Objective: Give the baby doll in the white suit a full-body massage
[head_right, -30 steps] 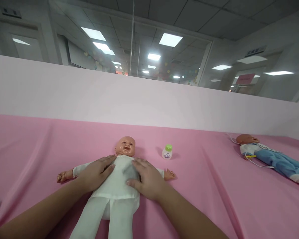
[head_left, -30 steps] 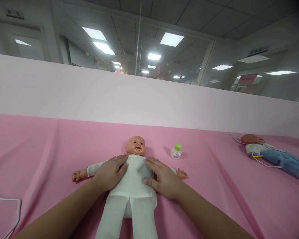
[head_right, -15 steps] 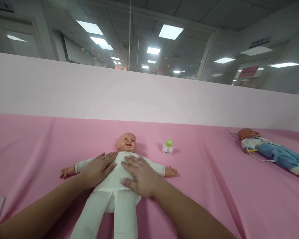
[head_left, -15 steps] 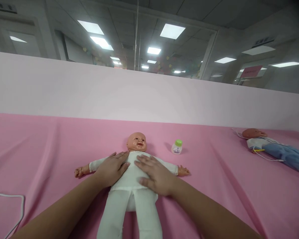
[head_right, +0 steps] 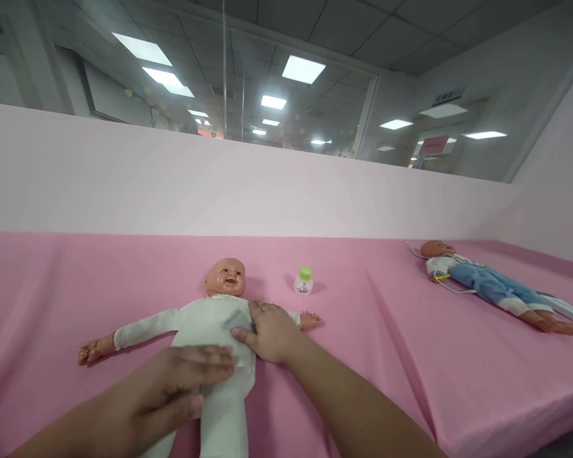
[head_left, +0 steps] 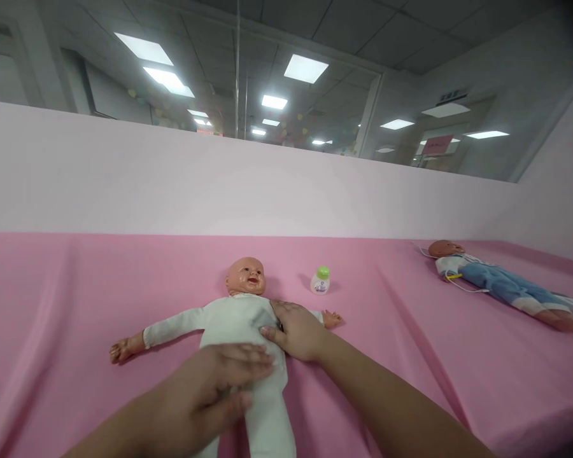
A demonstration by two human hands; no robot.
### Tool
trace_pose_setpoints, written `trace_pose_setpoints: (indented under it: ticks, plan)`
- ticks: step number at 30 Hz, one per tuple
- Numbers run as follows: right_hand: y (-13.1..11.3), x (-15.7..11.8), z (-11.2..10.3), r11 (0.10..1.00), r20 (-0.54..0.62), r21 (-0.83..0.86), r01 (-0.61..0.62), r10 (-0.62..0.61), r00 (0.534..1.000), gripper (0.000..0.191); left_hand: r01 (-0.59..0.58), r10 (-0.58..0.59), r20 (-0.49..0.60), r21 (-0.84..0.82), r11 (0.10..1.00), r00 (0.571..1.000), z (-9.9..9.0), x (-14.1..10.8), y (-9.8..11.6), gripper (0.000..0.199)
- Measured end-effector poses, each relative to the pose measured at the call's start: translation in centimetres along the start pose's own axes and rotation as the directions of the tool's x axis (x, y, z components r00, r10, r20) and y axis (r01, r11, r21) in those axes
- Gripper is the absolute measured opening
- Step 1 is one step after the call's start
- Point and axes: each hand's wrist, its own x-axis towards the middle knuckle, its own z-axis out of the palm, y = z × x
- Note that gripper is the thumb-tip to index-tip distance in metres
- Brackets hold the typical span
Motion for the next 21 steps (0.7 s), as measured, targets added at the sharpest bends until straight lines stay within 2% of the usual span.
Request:
trace_pose_setpoints:
  ticks: [2,3,6,8,11,14,15,17,19,20,21]
  plan:
    - [0.2,0.1,0.3,1.0,0.004,-0.014,-0.006,0.006,1.0,0.079,-0.023,0.025,0.06,-0.034,0.999,0.998,0.5,0.5,1.0,0.04]
    - [0.3,0.2,0.5,1.0,0.009,-0.024,-0.007,0.007,1.0,0.082,-0.006,0.008,0.072,-0.023,1.0,0.997,0.7,0.7,0.7,0.041]
    - [0.3,0.3,0.8,0.998,0.044,-0.055,0.013,-0.011,0.999,0.087,0.143,-0.145,0.022,0.07,0.987,0.989,0.9,1.0,-2.4,0.049]
    - [0.1,0.2,0.7,0.998,0.073,-0.059,0.018,-0.014,0.997,0.089,0.275,-0.272,-0.04,0.124,0.953,0.961,0.7,0.9,-5.4,0.053]
    - [-0.4,-0.1,0.2,0.999,0.116,-0.041,0.01,-0.005,0.993,0.089,0.422,-0.392,-0.172,0.194,0.886,0.904,0.1,0.8,-9.1,0.061]
    - [-0.9,-0.5,-0.4,1.0,0.15,-0.026,0.008,-0.004,0.989,0.09,0.583,-0.528,-0.256,0.24,0.776,0.81,-0.4,0.6,-10.8,0.07]
    - [-1.1,-0.7,-0.5,1.0,0.147,-0.027,0.005,-0.001,0.989,0.091,0.61,-0.555,-0.259,0.254,0.751,0.791,-0.4,0.6,-11.0,0.071]
    - [-1.9,-1.3,-0.7,0.999,0.1,-0.024,0.024,-0.022,0.995,0.089,0.623,-0.57,-0.253,0.275,0.732,0.781,-0.4,0.5,-11.2,0.072]
    - [-3.2,-1.9,-0.7,0.988,0.026,0.015,0.152,-0.152,0.988,0.079,0.609,-0.555,-0.252,0.277,0.743,0.792,-0.3,0.5,-11.2,0.072]
    - [-4.0,-2.3,-0.5,0.961,-0.001,0.056,0.27,-0.27,0.963,0.072,0.604,-0.549,-0.255,0.273,0.749,0.796,-0.2,0.5,-11.2,0.071]
    - [-4.9,-2.7,-0.3,0.913,-0.011,0.104,0.395,-0.396,0.918,0.066,0.602,-0.547,-0.256,0.267,0.752,0.797,-0.1,0.5,-11.2,0.07]
